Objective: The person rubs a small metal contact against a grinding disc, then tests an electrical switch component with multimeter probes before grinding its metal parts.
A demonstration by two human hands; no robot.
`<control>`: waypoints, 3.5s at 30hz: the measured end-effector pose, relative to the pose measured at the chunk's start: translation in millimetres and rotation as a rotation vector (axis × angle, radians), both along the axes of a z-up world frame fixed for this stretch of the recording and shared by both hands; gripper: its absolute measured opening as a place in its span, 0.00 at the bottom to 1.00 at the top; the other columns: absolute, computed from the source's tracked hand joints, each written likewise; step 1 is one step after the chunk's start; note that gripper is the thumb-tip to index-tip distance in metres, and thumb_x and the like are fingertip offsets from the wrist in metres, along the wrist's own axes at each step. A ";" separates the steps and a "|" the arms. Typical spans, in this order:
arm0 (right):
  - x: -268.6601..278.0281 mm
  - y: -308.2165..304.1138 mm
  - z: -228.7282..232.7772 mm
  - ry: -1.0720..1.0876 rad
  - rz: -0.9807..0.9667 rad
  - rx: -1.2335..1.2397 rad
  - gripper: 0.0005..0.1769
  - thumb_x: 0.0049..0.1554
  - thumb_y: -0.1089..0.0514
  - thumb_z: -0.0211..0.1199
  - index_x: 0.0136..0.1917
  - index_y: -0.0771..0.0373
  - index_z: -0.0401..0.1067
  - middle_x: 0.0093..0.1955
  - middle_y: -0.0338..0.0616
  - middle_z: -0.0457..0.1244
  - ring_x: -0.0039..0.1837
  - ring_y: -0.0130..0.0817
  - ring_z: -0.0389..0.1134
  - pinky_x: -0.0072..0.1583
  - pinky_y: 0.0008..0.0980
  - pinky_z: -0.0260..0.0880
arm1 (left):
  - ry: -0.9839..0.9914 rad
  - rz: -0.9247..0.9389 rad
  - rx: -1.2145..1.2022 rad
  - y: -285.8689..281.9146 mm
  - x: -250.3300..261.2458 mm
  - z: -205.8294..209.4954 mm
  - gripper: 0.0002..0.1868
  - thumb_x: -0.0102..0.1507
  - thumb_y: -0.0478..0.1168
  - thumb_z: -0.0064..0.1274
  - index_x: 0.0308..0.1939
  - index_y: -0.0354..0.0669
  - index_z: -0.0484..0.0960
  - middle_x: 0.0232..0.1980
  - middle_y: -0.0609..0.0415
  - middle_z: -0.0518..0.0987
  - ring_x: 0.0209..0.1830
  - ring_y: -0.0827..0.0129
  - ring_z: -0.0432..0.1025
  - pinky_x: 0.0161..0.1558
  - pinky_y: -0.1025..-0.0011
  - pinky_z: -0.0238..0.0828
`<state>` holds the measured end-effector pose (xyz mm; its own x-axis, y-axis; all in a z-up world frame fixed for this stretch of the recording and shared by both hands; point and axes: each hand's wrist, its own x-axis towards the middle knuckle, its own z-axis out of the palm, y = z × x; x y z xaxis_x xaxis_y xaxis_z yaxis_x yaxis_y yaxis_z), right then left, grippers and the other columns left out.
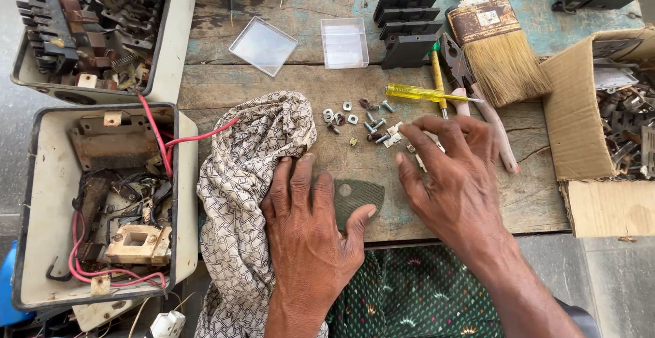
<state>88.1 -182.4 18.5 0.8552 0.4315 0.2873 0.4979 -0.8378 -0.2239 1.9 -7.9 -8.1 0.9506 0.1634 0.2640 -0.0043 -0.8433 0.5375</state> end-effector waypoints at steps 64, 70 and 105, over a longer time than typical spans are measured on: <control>5.1 -35.0 -7.2 0.043 -0.052 0.097 0.09 0.58 0.54 0.68 0.51 0.56 0.81 0.61 0.36 0.65 0.69 0.43 0.54 0.71 0.46 0.54 | 0.023 -0.076 0.086 0.4 3.0 -0.9 0.30 0.57 0.53 0.59 0.56 0.36 0.76 0.63 0.37 0.66 0.71 0.40 0.54 0.65 0.38 0.49; 0.5 -41.5 -4.9 0.059 -0.030 0.107 0.09 0.56 0.55 0.69 0.51 0.53 0.81 0.60 0.35 0.65 0.69 0.43 0.55 0.71 0.44 0.55 | 0.017 -0.075 0.084 0.1 2.8 -2.2 0.30 0.57 0.53 0.59 0.56 0.36 0.76 0.63 0.37 0.67 0.71 0.40 0.54 0.65 0.38 0.49; -44.5 -85.0 -33.9 -0.106 -0.026 0.246 0.17 0.54 0.67 0.63 0.53 0.50 0.78 0.56 0.27 0.68 0.66 0.36 0.59 0.70 0.37 0.55 | -0.071 -0.064 0.278 -4.8 -2.4 -13.3 0.24 0.68 0.58 0.44 0.60 0.51 0.82 0.65 0.46 0.70 0.69 0.47 0.58 0.67 0.43 0.51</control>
